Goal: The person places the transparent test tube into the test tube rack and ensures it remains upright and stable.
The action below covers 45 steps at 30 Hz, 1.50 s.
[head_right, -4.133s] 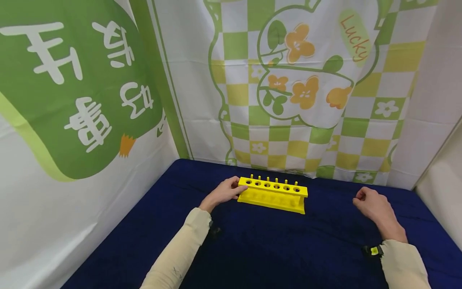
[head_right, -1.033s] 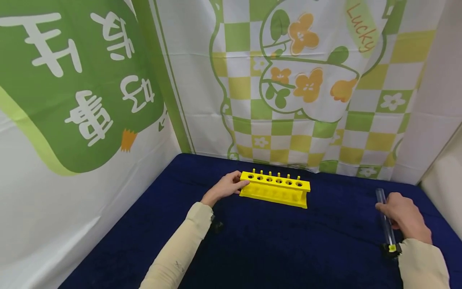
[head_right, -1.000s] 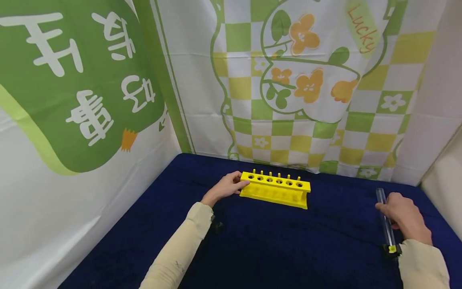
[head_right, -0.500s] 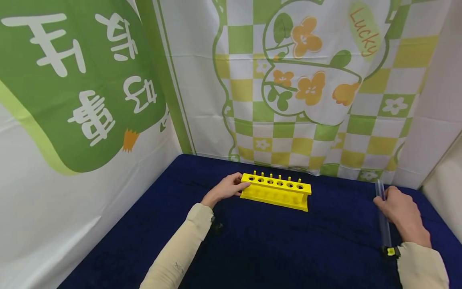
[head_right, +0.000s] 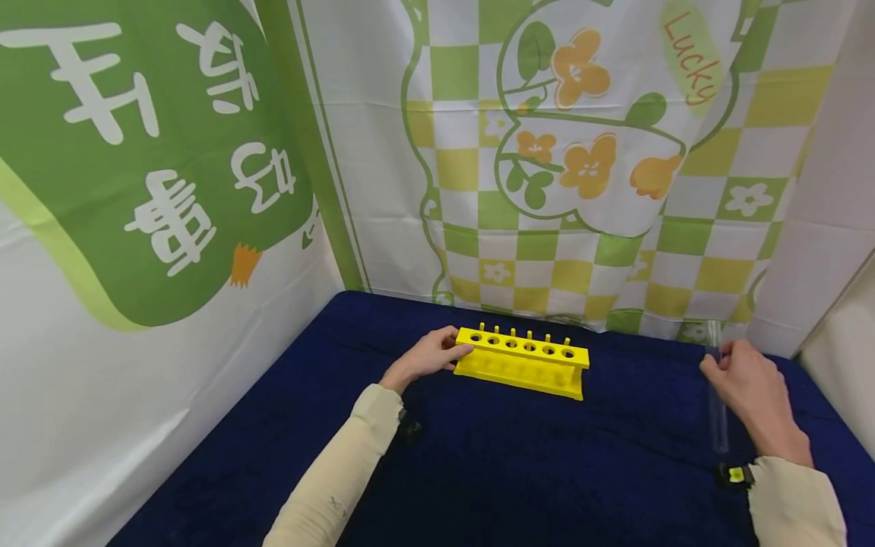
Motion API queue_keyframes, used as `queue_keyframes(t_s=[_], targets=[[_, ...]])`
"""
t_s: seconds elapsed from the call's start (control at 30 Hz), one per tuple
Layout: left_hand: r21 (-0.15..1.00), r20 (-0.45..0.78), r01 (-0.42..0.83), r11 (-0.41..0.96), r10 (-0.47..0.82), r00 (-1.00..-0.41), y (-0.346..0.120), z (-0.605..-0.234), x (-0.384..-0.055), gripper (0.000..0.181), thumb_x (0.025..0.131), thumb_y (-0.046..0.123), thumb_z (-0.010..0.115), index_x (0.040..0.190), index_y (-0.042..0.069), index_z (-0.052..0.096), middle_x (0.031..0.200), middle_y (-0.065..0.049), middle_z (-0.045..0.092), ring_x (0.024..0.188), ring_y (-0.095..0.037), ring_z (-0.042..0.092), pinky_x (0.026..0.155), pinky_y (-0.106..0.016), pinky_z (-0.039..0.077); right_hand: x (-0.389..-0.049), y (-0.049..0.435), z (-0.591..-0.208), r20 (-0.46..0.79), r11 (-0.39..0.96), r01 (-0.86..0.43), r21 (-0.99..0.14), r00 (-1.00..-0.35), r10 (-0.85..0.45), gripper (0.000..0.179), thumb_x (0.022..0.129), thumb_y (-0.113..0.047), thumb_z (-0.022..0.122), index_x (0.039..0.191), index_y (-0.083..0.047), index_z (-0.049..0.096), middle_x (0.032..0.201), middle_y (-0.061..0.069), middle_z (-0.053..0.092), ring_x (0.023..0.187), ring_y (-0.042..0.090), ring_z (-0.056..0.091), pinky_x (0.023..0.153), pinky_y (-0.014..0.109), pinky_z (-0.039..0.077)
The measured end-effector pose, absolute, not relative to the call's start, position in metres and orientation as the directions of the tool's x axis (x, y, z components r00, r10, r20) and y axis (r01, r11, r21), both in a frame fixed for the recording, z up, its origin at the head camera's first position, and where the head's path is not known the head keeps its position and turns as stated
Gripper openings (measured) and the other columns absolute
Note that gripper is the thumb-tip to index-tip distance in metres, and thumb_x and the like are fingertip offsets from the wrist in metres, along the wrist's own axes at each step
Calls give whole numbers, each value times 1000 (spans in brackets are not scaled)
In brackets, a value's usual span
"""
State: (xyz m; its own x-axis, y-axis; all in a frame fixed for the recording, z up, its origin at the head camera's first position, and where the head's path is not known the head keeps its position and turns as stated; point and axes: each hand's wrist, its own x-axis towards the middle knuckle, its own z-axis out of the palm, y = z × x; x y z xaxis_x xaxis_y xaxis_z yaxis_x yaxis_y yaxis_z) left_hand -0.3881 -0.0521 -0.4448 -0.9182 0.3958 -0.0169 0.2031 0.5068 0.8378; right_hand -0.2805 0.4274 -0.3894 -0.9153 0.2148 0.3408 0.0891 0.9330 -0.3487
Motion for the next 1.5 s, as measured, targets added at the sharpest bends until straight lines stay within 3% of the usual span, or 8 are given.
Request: queue_keyframes(t_s=[0.1,0.33,0.57,0.8,0.87,1.03,1.1,1.5], targets=[[838,-16,204,507,395,-918,-53,-446,-389,40,93,52,61,117,20,58,108,-2,65,92,-20,66,79,-31,58,-281,423,-388,373,930,74,-360,-902,216,35,93,-19,55,106,13,48,92,31,60,73,43,59,61,51,43],[833,-12,214,511,402,-916,-54,-447,-391,40,93,53,61,117,21,58,108,-3,65,91,-19,66,79,-31,58,-283,412,-386,415,926,53,-374,-884,218,38,95,-17,54,113,15,46,96,33,59,78,45,58,64,53,44],[836,-10,211,507,399,-917,-53,-447,-391,40,93,52,61,116,20,58,108,-3,65,91,-19,65,79,-31,58,-280,401,-381,477,917,-87,-389,-870,120,42,98,-23,53,118,13,48,99,31,60,81,43,60,65,53,45],[836,-16,210,507,405,-914,-53,-445,-390,42,93,53,61,117,20,57,109,-3,65,92,-19,65,79,-30,58,-278,393,-375,541,906,-117,-406,-830,135,39,97,-23,54,118,10,51,98,28,60,81,39,59,61,34,39],[837,-17,207,507,403,-915,-53,-445,-390,42,93,53,61,118,20,57,110,-4,65,91,-19,65,79,-30,57,-277,391,-373,546,904,-123,-410,-827,135,39,97,-22,55,119,10,50,99,27,60,79,34,58,61,30,38],[836,-16,205,510,396,-918,-54,-448,-390,42,92,53,61,118,20,57,109,-4,64,90,-18,64,79,-30,57,-275,385,-371,569,899,-140,-416,-810,137,36,95,-19,58,117,8,52,98,25,61,73,-4,46,60,21,35],[836,-17,201,511,389,-921,-55,-449,-389,42,92,53,61,117,20,57,108,-3,64,90,-18,65,79,-30,58,-276,381,-370,582,894,-156,-420,-802,134,35,93,-18,59,116,7,53,97,24,62,72,-11,39,58,18,33],[845,-9,204,494,394,-919,-53,-448,-388,41,92,54,61,117,21,59,107,-2,66,92,-19,66,80,-32,58,-278,369,-368,638,868,-225,-443,-760,128,36,94,-18,60,118,8,53,96,24,62,73,-29,27,57,13,32]])
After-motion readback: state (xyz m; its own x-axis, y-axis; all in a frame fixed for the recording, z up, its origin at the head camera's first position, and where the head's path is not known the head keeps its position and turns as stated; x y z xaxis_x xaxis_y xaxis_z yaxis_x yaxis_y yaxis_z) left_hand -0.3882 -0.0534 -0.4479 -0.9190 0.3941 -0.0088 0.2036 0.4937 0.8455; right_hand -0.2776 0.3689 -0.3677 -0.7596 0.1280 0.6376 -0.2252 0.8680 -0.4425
